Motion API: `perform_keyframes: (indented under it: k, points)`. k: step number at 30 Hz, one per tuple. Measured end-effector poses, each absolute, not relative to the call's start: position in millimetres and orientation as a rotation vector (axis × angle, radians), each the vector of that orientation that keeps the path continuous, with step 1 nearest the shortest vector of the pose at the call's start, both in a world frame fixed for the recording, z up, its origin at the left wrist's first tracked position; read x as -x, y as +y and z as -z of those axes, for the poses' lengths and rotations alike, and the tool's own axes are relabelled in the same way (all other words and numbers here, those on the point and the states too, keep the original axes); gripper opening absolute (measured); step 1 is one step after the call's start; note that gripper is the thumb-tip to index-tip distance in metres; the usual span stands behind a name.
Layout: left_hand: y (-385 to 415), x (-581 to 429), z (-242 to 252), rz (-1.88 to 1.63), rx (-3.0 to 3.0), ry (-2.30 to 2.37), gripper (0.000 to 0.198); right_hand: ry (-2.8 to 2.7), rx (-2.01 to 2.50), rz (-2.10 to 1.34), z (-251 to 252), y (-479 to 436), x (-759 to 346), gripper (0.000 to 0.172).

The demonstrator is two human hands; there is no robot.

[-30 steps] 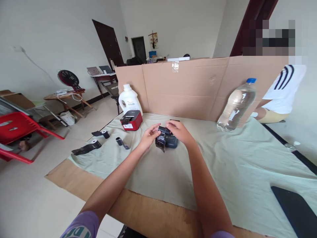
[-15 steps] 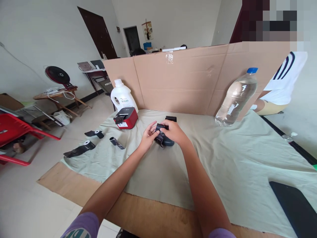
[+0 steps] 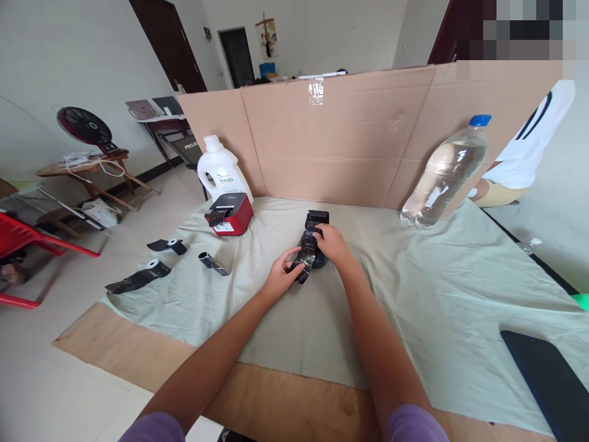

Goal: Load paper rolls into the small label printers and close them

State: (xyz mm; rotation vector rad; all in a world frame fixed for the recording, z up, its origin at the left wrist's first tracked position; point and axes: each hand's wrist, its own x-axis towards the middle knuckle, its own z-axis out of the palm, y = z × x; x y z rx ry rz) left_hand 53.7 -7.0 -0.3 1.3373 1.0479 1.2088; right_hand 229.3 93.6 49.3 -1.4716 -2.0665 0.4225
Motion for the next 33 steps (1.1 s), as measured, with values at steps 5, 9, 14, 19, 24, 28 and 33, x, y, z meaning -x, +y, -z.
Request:
perform_keyframes:
  k: [5, 9, 14, 19, 24, 28, 33]
  points:
    - [-2.9, -53.9, 3.4, -1.161, -1.307, 1.045, 0.063, -2.163, 1.514, -0.299, -43.4, 93.1, -223.3, 0.033]
    - [0.1, -53.1, 6.3, -1.129, -1.293, 1.039, 0.066, -2.17, 1.65, -0.188, -44.7, 87.8, -216.2, 0.032]
    - [1.0, -53.2, 7.1, -1.096, -1.335, 1.03, 0.064, -1.997, 1.727, -0.266, -40.8, 87.6, -211.2, 0.031]
    - [1.0, -53.7, 6.6, -1.089, -1.342, 1.029, 0.064, -2.013, 1.548, -0.31, -31.7, 96.0, -219.2, 0.03]
    - [1.3, -53.8, 6.6, -1.088, -1.356, 1.026, 0.065, -2.026, 1.495, -0.316, -28.0, 100.7, -224.2, 0.03]
    - [2.5, -53.9, 7.7, -1.084, -1.386, 1.026, 0.066, -1.894, 1.645, -0.295, -22.0, 100.3, -218.6, 0.025]
    - [3.8, -53.7, 9.0, -1.066, -1.453, 1.078, 0.062, -1.531, 1.703, -0.365, -8.3, 106.2, -216.5, 0.046]
